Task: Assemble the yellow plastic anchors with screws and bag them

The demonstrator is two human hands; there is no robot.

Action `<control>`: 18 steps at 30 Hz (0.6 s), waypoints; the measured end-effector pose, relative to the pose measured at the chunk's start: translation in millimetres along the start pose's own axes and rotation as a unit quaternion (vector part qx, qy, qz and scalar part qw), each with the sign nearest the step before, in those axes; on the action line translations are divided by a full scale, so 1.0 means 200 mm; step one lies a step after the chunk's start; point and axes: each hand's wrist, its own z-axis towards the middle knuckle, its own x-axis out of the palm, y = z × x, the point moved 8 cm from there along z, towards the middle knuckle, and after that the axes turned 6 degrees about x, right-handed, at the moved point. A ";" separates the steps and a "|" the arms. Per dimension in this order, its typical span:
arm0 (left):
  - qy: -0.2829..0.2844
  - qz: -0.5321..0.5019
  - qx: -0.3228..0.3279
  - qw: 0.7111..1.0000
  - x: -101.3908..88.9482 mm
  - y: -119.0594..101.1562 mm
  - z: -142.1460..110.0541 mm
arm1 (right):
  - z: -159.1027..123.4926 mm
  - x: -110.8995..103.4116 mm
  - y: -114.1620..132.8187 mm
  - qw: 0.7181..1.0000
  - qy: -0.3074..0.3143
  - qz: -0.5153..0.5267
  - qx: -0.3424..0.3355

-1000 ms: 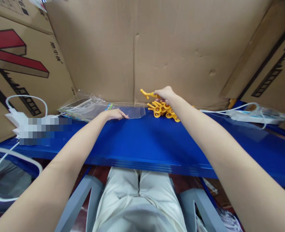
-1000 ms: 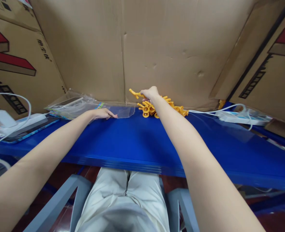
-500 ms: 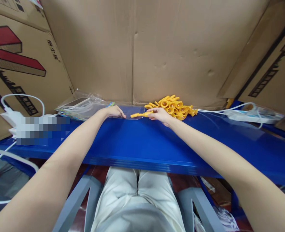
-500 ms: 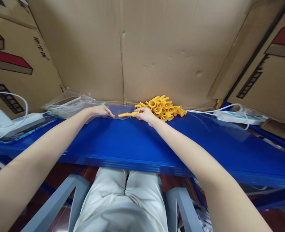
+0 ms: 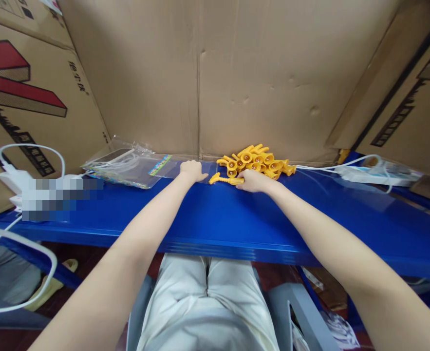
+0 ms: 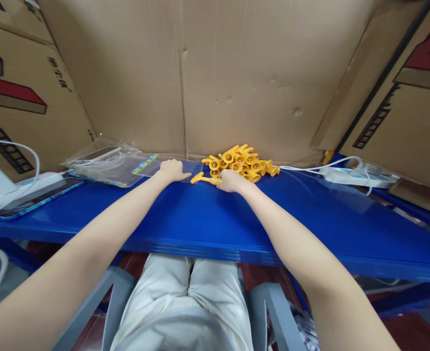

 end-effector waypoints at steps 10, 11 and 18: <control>0.045 0.010 -0.023 0.999 0.05 -0.14 0.01 | 0.00 0.00 -0.04 0.999 0.018 -0.036 0.017; 0.043 0.011 -0.003 0.999 0.05 -0.15 0.02 | 0.01 0.00 -0.04 0.999 0.013 -0.033 0.014; 0.020 -0.001 0.077 0.997 0.05 -0.17 0.03 | 0.04 -0.01 0.00 0.998 -0.054 0.023 -0.020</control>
